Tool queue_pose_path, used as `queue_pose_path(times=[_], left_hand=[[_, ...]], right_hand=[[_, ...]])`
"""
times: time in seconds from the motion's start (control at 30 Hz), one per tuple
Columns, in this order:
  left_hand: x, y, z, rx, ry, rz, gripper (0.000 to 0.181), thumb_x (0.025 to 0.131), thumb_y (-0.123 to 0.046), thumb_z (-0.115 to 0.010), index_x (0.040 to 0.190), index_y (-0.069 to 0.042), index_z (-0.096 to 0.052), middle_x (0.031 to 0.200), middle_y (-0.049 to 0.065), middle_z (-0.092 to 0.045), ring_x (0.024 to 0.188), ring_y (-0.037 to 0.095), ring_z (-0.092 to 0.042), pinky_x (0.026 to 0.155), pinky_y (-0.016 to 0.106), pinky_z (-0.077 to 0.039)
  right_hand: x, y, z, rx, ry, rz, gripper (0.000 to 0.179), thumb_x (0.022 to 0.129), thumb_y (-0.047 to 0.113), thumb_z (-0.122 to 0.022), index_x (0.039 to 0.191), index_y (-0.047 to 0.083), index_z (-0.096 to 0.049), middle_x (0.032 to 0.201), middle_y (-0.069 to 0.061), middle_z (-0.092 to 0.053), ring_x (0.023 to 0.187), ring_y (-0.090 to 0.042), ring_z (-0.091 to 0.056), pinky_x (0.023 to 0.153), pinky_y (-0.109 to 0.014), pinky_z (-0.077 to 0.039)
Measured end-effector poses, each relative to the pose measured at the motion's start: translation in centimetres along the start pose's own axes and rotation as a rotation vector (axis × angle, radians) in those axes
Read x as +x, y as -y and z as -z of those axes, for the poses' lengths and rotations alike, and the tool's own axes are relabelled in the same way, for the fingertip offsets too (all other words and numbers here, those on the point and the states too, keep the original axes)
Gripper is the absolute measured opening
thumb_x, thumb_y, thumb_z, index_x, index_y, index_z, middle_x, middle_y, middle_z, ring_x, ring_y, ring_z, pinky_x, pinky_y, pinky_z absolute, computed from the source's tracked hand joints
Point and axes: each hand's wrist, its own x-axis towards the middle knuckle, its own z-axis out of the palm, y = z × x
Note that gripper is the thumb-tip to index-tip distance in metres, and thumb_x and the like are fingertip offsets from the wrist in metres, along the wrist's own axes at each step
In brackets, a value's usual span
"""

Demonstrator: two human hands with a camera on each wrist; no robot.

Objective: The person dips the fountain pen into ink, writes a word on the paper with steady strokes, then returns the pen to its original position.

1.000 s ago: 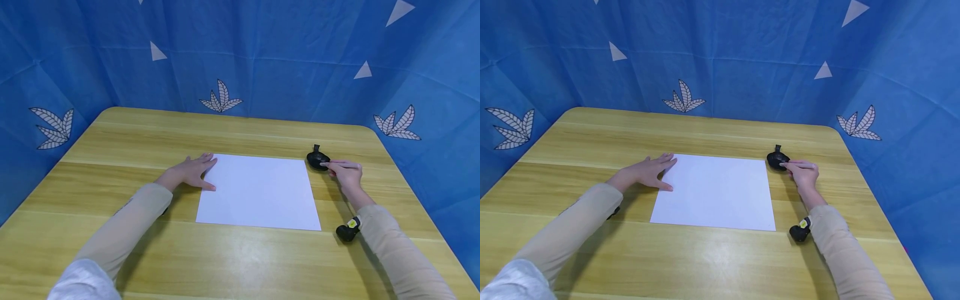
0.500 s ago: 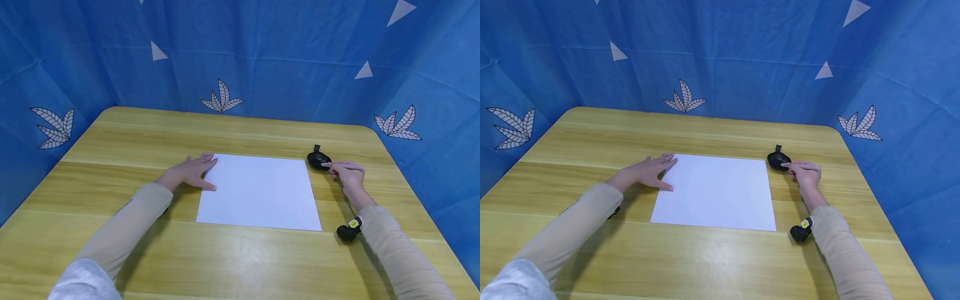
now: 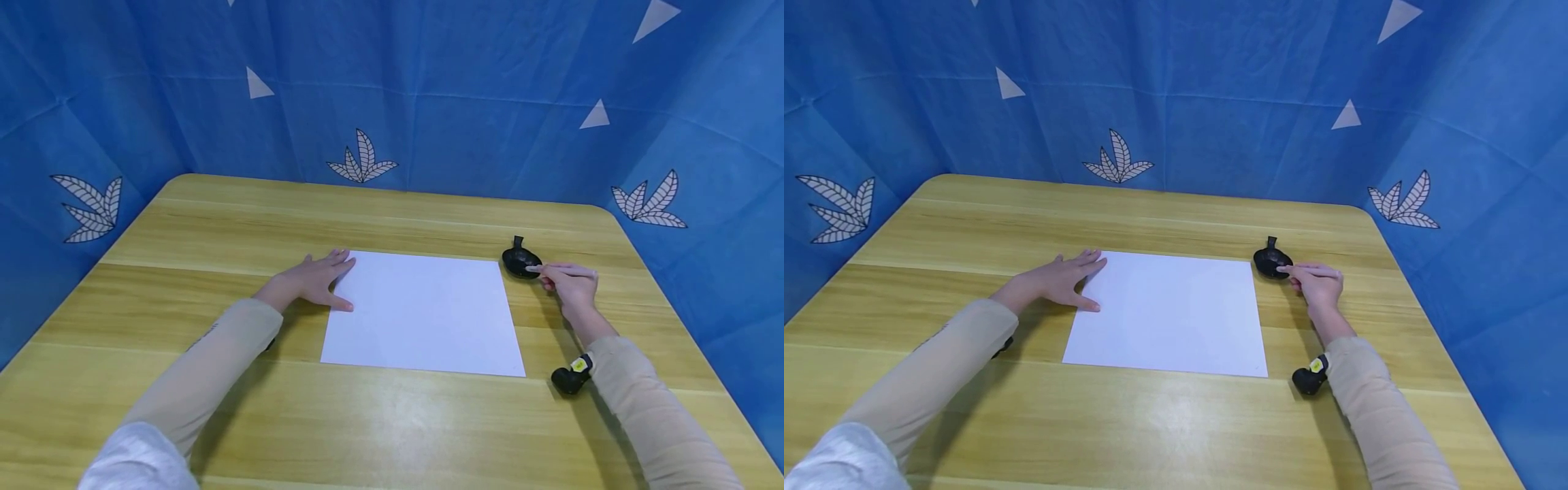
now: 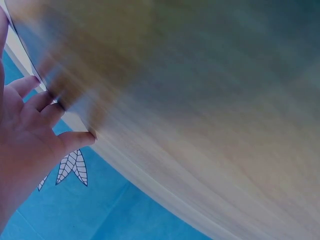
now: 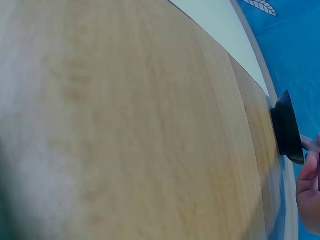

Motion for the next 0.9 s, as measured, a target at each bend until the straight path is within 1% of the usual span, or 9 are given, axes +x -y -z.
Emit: queue_pose_path(times=[0.13, 0.23, 0.37, 0.47, 0.57, 0.7, 0.83, 0.9], left_hand=[[0.02, 0.06, -0.08, -0.001, -0.002, -0.003, 0.098, 0.076, -0.061, -0.056, 0.144, -0.007, -0.011, 0.148, 0.012, 0.001, 0.134, 0.028, 0.003, 0.097, 0.063, -0.003], [0.04, 0.07, -0.07, -0.001, -0.005, -0.001, 0.098, 0.076, -0.062, -0.055, 0.144, -0.007, -0.011, 0.148, 0.012, 0.001, 0.134, 0.028, 0.003, 0.097, 0.063, -0.003], [0.02, 0.05, -0.01, 0.000, -0.008, -0.002, 0.098, 0.075, -0.062, -0.055, 0.144, -0.007, -0.011, 0.148, 0.012, 0.001, 0.134, 0.028, 0.003, 0.097, 0.063, -0.003], [0.01, 0.04, 0.02, 0.002, -0.010, 0.000, 0.098, 0.075, -0.062, -0.056, 0.144, -0.007, -0.012, 0.148, 0.012, 0.000, 0.134, 0.028, 0.003, 0.097, 0.062, -0.003], [0.02, 0.04, 0.02, 0.004, -0.009, 0.000, 0.098, 0.075, -0.062, -0.055, 0.144, -0.007, -0.012, 0.148, 0.012, 0.000, 0.134, 0.028, 0.002, 0.097, 0.062, -0.003], [0.05, 0.08, 0.00, 0.005, -0.006, -0.001, 0.098, 0.076, -0.062, -0.055, 0.144, -0.008, -0.011, 0.148, 0.011, 0.000, 0.134, 0.028, 0.002, 0.097, 0.062, -0.004], [0.06, 0.13, -0.06, 0.003, -0.009, -0.004, 0.098, 0.075, -0.062, -0.055, 0.144, -0.008, -0.011, 0.148, 0.011, 0.000, 0.134, 0.028, 0.002, 0.097, 0.062, -0.004], [0.04, 0.16, -0.11, 0.002, -0.010, -0.006, 0.098, 0.075, -0.062, -0.055, 0.144, -0.008, -0.011, 0.148, 0.012, 0.000, 0.134, 0.029, 0.002, 0.097, 0.062, -0.004]], right_hand=[[-0.03, -0.02, -0.06, -0.020, 0.010, 0.024, 0.021, 0.073, -0.007, -0.064, 0.062, 0.011, -0.065, 0.055, 0.002, -0.062, 0.047, -0.008, -0.056, 0.045, -0.018, -0.046], [-0.08, 0.04, -0.12, -0.004, 0.009, 0.018, 0.022, 0.074, -0.006, -0.063, 0.062, 0.012, -0.065, 0.056, 0.003, -0.062, 0.048, -0.008, -0.058, 0.046, -0.018, -0.047], [-0.25, 0.26, -0.27, 0.057, 0.005, -0.008, 0.020, 0.077, -0.005, -0.062, 0.064, 0.010, -0.064, 0.058, 0.002, -0.063, 0.051, -0.009, -0.060, 0.050, -0.020, -0.049], [-0.39, 0.48, -0.38, 0.109, -0.004, -0.012, 0.016, 0.077, -0.005, -0.062, 0.067, 0.007, -0.064, 0.060, -0.001, -0.063, 0.053, -0.010, -0.060, 0.051, -0.021, -0.050], [-0.50, 0.60, -0.36, 0.128, -0.015, -0.011, 0.016, 0.077, -0.007, -0.061, 0.067, 0.006, -0.064, 0.059, -0.002, -0.063, 0.052, -0.012, -0.060, 0.051, -0.021, -0.050], [-0.66, 0.55, -0.24, 0.113, -0.011, -0.008, 0.019, 0.077, -0.008, -0.059, 0.065, 0.006, -0.064, 0.057, -0.001, -0.063, 0.050, -0.011, -0.060, 0.049, -0.021, -0.049], [-0.79, 0.56, -0.18, 0.119, -0.002, -0.007, 0.020, 0.077, -0.008, -0.059, 0.065, 0.007, -0.064, 0.056, -0.001, -0.063, 0.050, -0.011, -0.060, 0.049, -0.021, -0.049], [-0.67, 0.42, -0.17, 0.115, -0.017, 0.005, 0.020, 0.077, -0.007, -0.060, 0.065, 0.007, -0.064, 0.056, -0.002, -0.063, 0.049, -0.011, -0.060, 0.049, -0.021, -0.049]])
